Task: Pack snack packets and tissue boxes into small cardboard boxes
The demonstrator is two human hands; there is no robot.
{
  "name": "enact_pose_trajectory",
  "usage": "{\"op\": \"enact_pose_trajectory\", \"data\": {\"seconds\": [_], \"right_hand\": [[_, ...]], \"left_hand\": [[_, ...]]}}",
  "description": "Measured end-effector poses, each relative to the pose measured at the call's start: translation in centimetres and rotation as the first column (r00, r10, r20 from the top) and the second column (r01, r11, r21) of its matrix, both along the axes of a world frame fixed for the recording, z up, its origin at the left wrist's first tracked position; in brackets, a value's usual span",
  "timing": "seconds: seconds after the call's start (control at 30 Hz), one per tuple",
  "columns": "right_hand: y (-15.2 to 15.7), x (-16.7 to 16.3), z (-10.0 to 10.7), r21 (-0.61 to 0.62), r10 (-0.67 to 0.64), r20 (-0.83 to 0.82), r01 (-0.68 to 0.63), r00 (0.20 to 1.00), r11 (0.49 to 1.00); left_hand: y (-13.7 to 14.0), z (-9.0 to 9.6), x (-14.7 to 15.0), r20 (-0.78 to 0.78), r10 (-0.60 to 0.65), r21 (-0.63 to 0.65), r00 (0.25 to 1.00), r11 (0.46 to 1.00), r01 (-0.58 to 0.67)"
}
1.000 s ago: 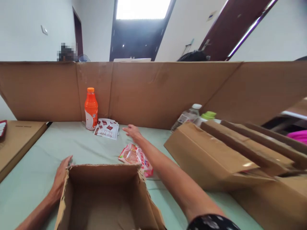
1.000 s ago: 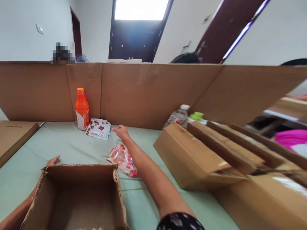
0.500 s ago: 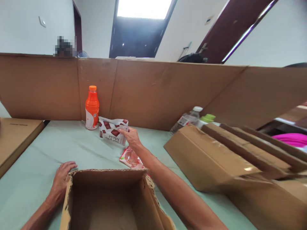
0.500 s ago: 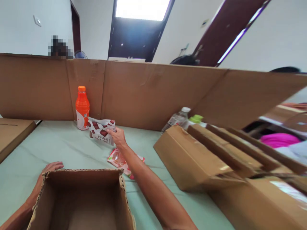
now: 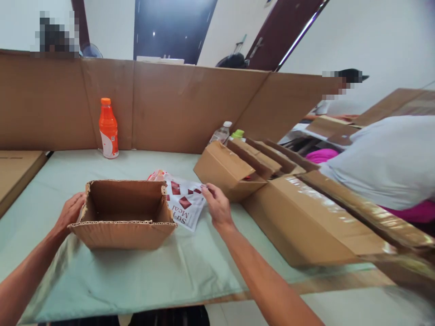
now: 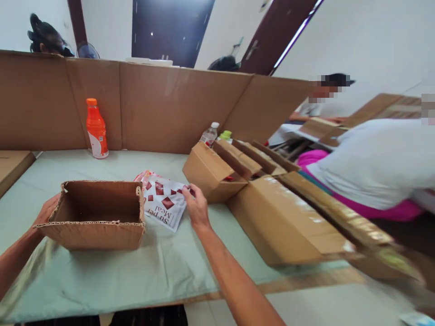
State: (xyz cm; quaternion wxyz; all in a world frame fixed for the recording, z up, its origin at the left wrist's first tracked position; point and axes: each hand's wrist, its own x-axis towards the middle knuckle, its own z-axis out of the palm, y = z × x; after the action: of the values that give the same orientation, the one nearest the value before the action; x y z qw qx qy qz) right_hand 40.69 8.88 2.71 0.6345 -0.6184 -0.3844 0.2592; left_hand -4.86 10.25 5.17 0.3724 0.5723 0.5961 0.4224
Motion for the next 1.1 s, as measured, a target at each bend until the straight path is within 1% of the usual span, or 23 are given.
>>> {"op": "enact_pose_trajectory", "data": {"seconds": [0.07, 0.1, 0.13, 0.2, 0.27, 0.3, 0.37, 0.43, 0.47, 0.53, 0.57, 0.63, 0.67, 0.7, 0.77, 0.8, 0.83, 0.9, 0.97, 1.0, 1.03, 1.07, 1.1], "right_hand": [[-1.8, -0.3, 0.0, 0.053, -0.07, 0.062, 0.067, 0.996, 0.996], [-2.7, -0.9, 0.1, 0.092, -0.07, 0.102, 0.061, 0.992, 0.994], [-3.7, -1.9, 0.3, 0.126, -0.032, 0.136, 0.014, 0.99, 0.992], [-5.7, -4.9, 0.3, 0.159, 0.153, 0.169, -0.18, 0.974, 0.971], [-7.3, -8.2, 0.2, 0.157, 0.362, 0.117, -0.377, 0.925, 0.913], [-8.0, -9.7, 0.1, 0.164, 0.424, 0.08, -0.431, 0.902, 0.887], [-9.3, -11.2, -0.2, 0.178, 0.463, 0.027, -0.46, 0.886, 0.87], [-10.0, -10.8, -0.5, 0.169, 0.46, 0.033, -0.458, 0.887, 0.873], [-10.1, -9.8, -0.6, 0.149, 0.449, 0.073, -0.455, 0.891, 0.878], [-9.4, -7.2, -0.5, 0.062, 0.397, 0.243, -0.423, 0.885, 0.904], [-8.4, -5.7, -0.2, -0.008, 0.361, 0.361, -0.384, 0.86, 0.923], [-5.7, -3.0, 0.5, -0.165, 0.313, 0.569, -0.268, 0.761, 0.949], [-4.0, -2.0, 0.9, -0.221, 0.31, 0.619, -0.219, 0.722, 0.95], [-2.3, -1.3, 1.2, -0.271, 0.318, 0.651, -0.181, 0.689, 0.945], [0.6, -0.5, 1.8, -0.343, 0.354, 0.668, -0.151, 0.655, 0.927], [1.7, -0.5, 1.9, -0.38, 0.383, 0.671, -0.149, 0.635, 0.913], [2.5, -0.7, 2.1, -0.416, 0.417, 0.669, -0.155, 0.615, 0.896], [3.0, -1.0, 2.3, -0.477, 0.494, 0.648, -0.196, 0.58, 0.857], [2.1, -1.1, 2.8, -0.507, 0.553, 0.622, -0.252, 0.555, 0.824], [1.3, -0.9, 3.3, -0.505, 0.565, 0.615, -0.275, 0.55, 0.818], [0.2, -0.6, 4.0, -0.496, 0.565, 0.616, -0.288, 0.549, 0.82], [-1.0, -0.1, 4.9, -0.456, 0.537, 0.629, -0.293, 0.562, 0.84], [-2.2, 0.3, 6.1, -0.374, 0.471, 0.653, -0.289, 0.593, 0.881]], "left_hand": [[-2.0, 1.0, 0.1, 0.115, 0.006, 0.014, 0.993, 1.0, -0.007], [-3.1, 1.3, 0.5, 0.171, 0.009, 0.014, 0.985, 1.0, -0.012], [-4.2, 1.4, 1.0, 0.225, 0.014, 0.01, 0.974, 1.0, -0.016], [-6.0, 1.2, 2.7, 0.32, 0.021, -0.001, 0.947, 1.0, -0.022], [-7.3, 0.7, 4.6, 0.392, 0.032, 0.0, 0.919, 0.999, -0.035], [-7.8, 0.4, 5.5, 0.418, 0.04, 0.005, 0.908, 0.999, -0.046], [-8.6, -0.1, 6.7, 0.453, 0.059, 0.013, 0.89, 0.997, -0.073], [-9.2, -0.6, 7.0, 0.468, 0.081, 0.017, 0.88, 0.995, -0.1], [-9.6, -0.7, 6.9, 0.472, 0.089, 0.019, 0.877, 0.994, -0.111], [-10.4, -0.9, 6.2, 0.481, 0.102, 0.029, 0.871, 0.991, -0.132], [-10.8, -0.8, 5.7, 0.491, 0.112, 0.036, 0.864, 0.988, -0.148], [-11.8, -0.1, 4.7, 0.489, 0.084, 0.108, 0.868, 0.982, -0.156], [-12.3, 0.6, 4.2, 0.448, 0.035, 0.188, 0.893, 0.973, -0.132], [-12.8, 1.4, 3.8, 0.366, -0.025, 0.286, 0.93, 0.954, -0.087], [-13.8, 3.4, 3.5, 0.072, -0.111, 0.471, 0.991, 0.88, 0.064], [-14.2, 4.5, 3.5, -0.111, -0.112, 0.529, 0.987, 0.834, 0.154], [-14.6, 5.5, 3.6, -0.278, -0.087, 0.559, 0.957, 0.795, 0.235], [-15.0, 7.2, 4.1, -0.537, -0.038, 0.574, 0.843, 0.716, 0.398], [-14.8, 8.2, 4.5, -0.689, -0.019, 0.554, 0.724, 0.631, 0.543], [-14.6, 8.6, 4.7, -0.729, -0.011, 0.545, 0.685, 0.596, 0.59], [-14.3, 8.8, 4.8, -0.754, -0.005, 0.539, 0.656, 0.567, 0.623], [-14.1, 9.0, 4.9, -0.768, 0.005, 0.538, 0.641, 0.547, 0.641], [-14.0, 9.2, 5.0, -0.774, 0.012, 0.539, 0.634, 0.538, 0.648]]}}
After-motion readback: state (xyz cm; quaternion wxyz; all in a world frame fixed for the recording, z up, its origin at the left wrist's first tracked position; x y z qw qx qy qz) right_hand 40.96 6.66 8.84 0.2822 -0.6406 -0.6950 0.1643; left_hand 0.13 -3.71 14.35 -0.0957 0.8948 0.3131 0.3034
